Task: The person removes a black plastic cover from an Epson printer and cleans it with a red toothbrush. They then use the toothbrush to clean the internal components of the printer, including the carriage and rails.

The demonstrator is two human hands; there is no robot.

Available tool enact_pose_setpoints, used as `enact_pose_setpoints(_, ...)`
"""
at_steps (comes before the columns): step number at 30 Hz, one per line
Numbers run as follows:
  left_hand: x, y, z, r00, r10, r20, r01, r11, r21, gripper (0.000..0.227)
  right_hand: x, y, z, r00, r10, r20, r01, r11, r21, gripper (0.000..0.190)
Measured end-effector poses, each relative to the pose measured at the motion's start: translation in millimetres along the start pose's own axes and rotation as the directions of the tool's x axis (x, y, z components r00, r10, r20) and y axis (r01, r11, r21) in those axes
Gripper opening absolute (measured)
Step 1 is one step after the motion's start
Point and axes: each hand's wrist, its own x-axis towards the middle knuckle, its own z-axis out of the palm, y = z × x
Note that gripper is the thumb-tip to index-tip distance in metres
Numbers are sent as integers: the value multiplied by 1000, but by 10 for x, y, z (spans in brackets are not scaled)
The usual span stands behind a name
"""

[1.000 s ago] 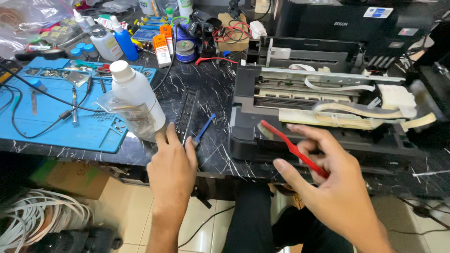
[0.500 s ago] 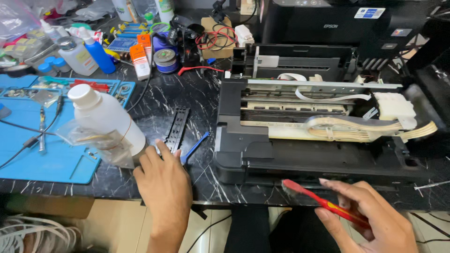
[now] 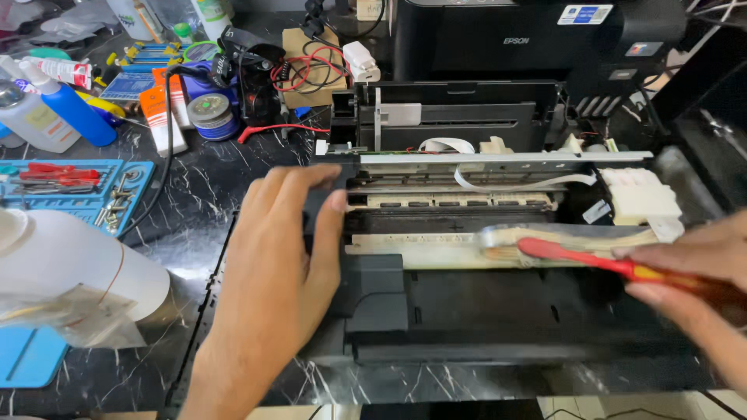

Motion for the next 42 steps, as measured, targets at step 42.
enact_pose_setpoints(42, 483, -675, 730, 992, 3, 130, 23, 980, -197, 50, 2115, -1249, -378, 888, 450, -99, -456, 827, -330, 18)
